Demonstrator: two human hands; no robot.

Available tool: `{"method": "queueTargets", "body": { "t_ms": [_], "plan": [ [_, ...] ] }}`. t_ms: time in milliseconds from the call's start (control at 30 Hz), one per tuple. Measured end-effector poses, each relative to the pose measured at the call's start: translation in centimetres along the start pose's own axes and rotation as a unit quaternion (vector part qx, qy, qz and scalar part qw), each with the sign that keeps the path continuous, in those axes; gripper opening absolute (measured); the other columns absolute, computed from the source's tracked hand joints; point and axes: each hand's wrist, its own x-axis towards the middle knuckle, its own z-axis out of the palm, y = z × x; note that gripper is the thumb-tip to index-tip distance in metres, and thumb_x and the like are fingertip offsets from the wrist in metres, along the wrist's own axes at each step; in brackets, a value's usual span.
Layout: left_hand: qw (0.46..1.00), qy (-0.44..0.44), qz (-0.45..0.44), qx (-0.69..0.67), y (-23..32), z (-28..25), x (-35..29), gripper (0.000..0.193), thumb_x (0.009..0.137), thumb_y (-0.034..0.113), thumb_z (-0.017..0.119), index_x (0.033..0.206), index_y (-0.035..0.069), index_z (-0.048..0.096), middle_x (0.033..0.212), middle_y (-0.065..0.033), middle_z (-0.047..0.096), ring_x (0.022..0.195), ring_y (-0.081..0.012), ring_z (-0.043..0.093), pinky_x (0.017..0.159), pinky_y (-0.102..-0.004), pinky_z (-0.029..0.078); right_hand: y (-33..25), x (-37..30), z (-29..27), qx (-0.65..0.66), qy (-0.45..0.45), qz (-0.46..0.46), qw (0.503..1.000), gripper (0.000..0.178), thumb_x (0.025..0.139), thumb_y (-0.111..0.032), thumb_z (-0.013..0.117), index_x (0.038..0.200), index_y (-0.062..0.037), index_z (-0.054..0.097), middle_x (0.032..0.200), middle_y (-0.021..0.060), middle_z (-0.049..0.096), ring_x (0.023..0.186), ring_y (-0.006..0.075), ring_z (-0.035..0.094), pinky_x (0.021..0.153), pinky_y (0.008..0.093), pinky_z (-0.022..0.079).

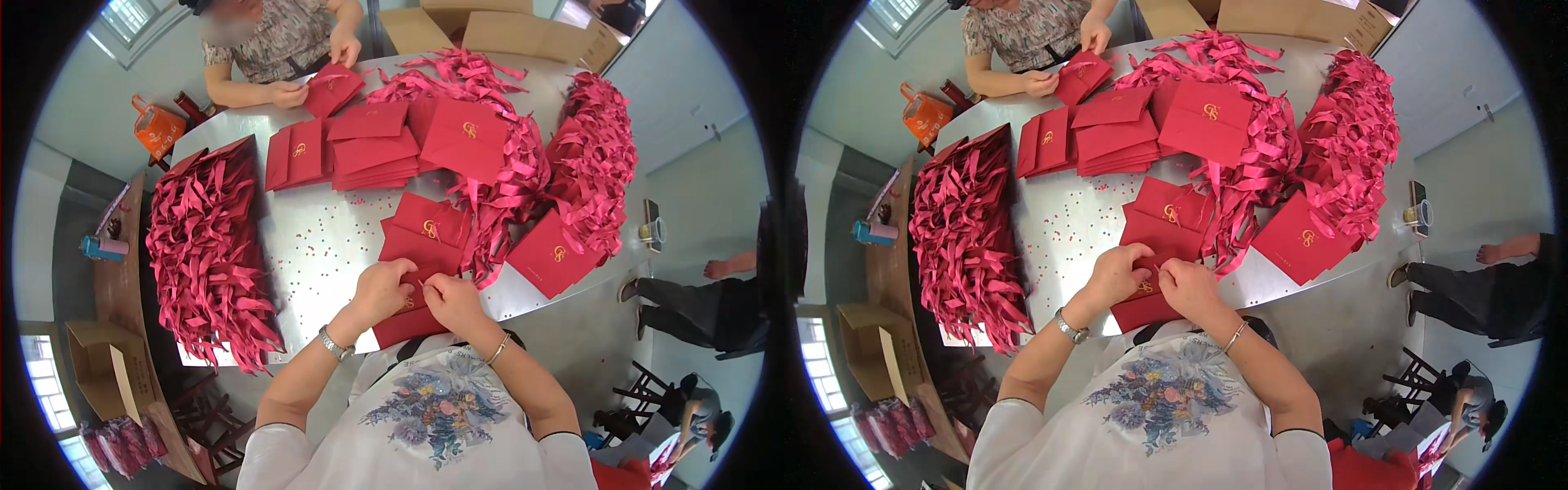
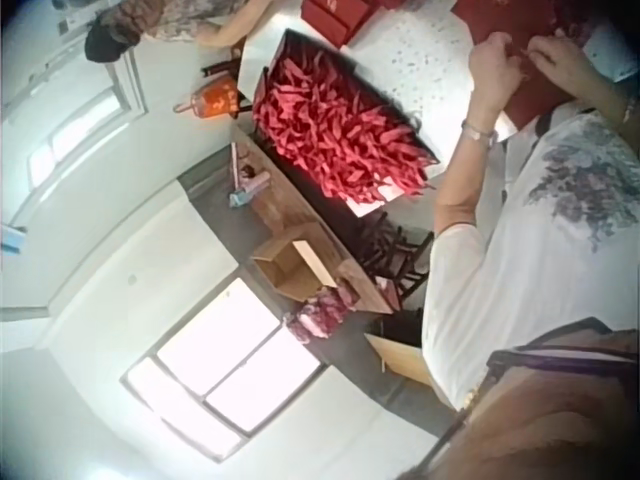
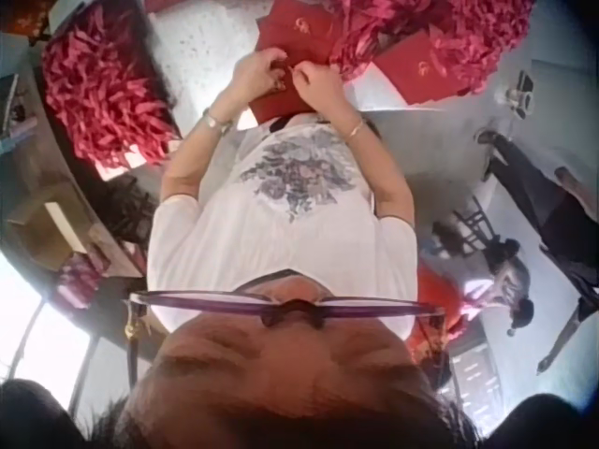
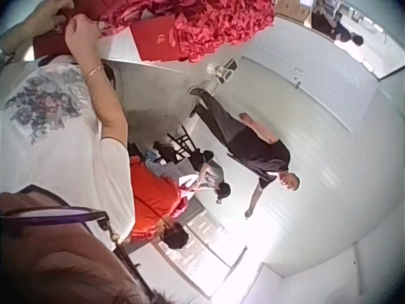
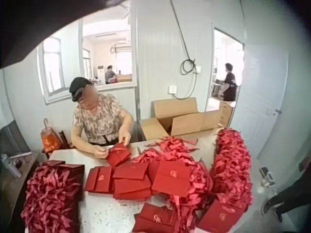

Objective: The person attaches ribbon handles to red gift pouches by threading the ribbons through the slots and securing them by hand, then gathers and stacks the finished pouches.

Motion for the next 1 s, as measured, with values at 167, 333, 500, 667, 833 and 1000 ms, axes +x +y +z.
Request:
{"method": "queueTargets", "body": {
  "t_ms": [167,333,500,667,833,1000],
  "plan": [
    [0.999,-0.02,-0.006,-0.04,-0.7,0.1,-0.3,0.021,0.074,0.014,0.064,0.094,0.008,0.065,0.084,-0.0142,0.066,0.081,-0.0332,0.062,0.071,-0.0426,0.049,-0.3,0.1,0.2,0.009,-0.012,0.041,0.999,0.015,0.078,-0.019,0.058,0.076,-0.0052,0.063,0.07,0.0155,0.064,0.067,0.0344,0.063,0.062,0.0458,0.05],
    [1.0,-0.01,-0.002,-0.018,0.1,-0.1,-0.7,0.019,0.075,0.014,0.063,0.094,0.008,0.065,0.081,-0.0138,0.066,0.079,-0.0331,0.062,0.069,-0.0433,0.049,-0.4,0.1,0.5,0.042,-0.001,0.098,0.994,0.016,0.077,-0.019,0.058,0.075,-0.0047,0.065,0.069,0.0165,0.064,0.067,0.0345,0.063,0.062,0.0451,0.05],
    [0.999,0.028,0.024,0.001,0.8,0.5,-1.3,0.018,0.075,0.011,0.061,0.092,0.007,0.064,0.079,-0.0138,0.065,0.076,-0.033,0.063,0.066,-0.044,0.049,-1.8,-0.1,0.6,-0.066,0.035,0.071,0.995,0.017,0.076,-0.018,0.058,0.072,-0.0026,0.062,0.068,0.0172,0.063,0.063,0.034,0.063,0.06,0.0458,0.051],
    [0.998,0.036,0.01,0.044,1.5,0.4,-1.8,0.024,0.074,0.012,0.062,0.097,0.007,0.065,0.08,-0.0145,0.065,0.077,-0.032,0.063,0.067,-0.0407,0.05,-2.8,-0.5,0.3,-0.166,0.042,-0.001,0.985,0.017,0.076,-0.019,0.059,0.067,-0.0041,0.057,0.064,0.0163,0.061,0.057,0.0334,0.062,0.052,0.0456,0.05],
    [0.999,0.047,0.023,-0.002,1.1,0.3,-1.9,0.019,0.074,0.009,0.059,0.092,0.006,0.064,0.081,-0.0135,0.065,0.075,-0.0327,0.062,0.066,-0.0441,0.049,-1.5,-0.4,1.1,-0.114,0.064,-0.01,0.991,0.017,0.075,-0.019,0.059,0.067,-0.0043,0.056,0.063,0.0159,0.061,0.056,0.0338,0.061,0.05,0.0457,0.049],
    [0.999,0.011,0.035,0.008,1.5,-0.1,-1.6,0.024,0.075,0.009,0.061,0.099,0.008,0.064,0.081,-0.014,0.065,0.077,-0.0324,0.063,0.067,-0.0416,0.049,-1.4,0.2,1.0,-0.086,0.052,0.001,0.995,0.017,0.076,-0.018,0.06,0.068,-0.004,0.056,0.064,0.0155,0.061,0.059,0.0326,0.062,0.054,0.0432,0.05]
  ]
}}
